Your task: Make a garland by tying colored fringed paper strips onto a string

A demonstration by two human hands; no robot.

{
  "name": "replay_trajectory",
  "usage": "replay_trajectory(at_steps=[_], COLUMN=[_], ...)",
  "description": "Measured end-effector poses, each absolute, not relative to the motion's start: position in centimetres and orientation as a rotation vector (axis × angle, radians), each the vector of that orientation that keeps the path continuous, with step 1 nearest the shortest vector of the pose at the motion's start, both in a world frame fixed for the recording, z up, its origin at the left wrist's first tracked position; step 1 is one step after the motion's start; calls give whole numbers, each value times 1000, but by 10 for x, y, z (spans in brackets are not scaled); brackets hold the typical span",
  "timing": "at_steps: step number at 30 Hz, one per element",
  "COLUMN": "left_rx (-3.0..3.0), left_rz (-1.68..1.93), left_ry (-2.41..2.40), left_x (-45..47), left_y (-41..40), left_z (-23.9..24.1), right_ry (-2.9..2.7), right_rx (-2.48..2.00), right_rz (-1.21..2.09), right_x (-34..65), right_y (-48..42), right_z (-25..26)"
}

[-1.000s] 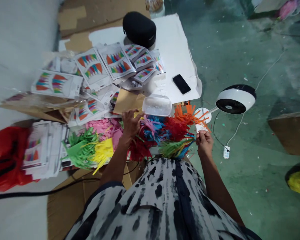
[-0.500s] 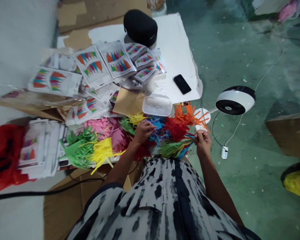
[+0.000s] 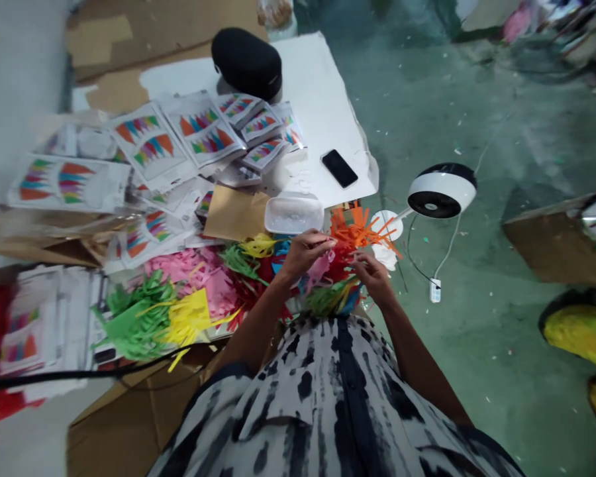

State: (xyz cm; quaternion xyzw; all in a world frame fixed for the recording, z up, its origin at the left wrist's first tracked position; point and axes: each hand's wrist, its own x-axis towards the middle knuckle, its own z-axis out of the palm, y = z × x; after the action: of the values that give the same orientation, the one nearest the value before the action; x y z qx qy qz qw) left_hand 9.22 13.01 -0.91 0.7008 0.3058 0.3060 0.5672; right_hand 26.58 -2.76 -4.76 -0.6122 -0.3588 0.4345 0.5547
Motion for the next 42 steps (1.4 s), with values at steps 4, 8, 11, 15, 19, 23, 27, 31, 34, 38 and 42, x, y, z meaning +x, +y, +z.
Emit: replay_trajectory(at_steps=[4,8,11,15,19,23,27,31,34,38,42], left_rx=[1647,1597,1600,1573,1264,788,666,864,1010,1104,1002], left_rz=[617,532,467,446,472,494,527,654,712,687,649], left_ry=[629,648,671,750,801,856,886,880,890,893,870], left_x=[121,129,126,124,130,139,145,145,142,137,138], left_y=[115,116,117,114,100,78,63,63,72,86,90], left_z=[-23,-28,-30,-30,-37,-49,-53,-47,-45,-46,-47], right_ry=[-866,-856,-845,-879,-986,-1015,-980,-920,-884,-847,-826], right_rx=[-1351,-1370,-1392,-1430,-1481,-1514,-1559,-1533,-1516,-1551,-1547], right_rz=[1149,1162,1113,1085,998,951,926,968,979,935,980], right_x=[257,256,259,262,260,258,256,255,255,257,257], right_y=[-22,-23,-24,-23,-20,-20,-21,-20,-20,-22,-23], right_z=[-46,-50,-51,-47,-42,-41,-43,-42,-43,-45,-45])
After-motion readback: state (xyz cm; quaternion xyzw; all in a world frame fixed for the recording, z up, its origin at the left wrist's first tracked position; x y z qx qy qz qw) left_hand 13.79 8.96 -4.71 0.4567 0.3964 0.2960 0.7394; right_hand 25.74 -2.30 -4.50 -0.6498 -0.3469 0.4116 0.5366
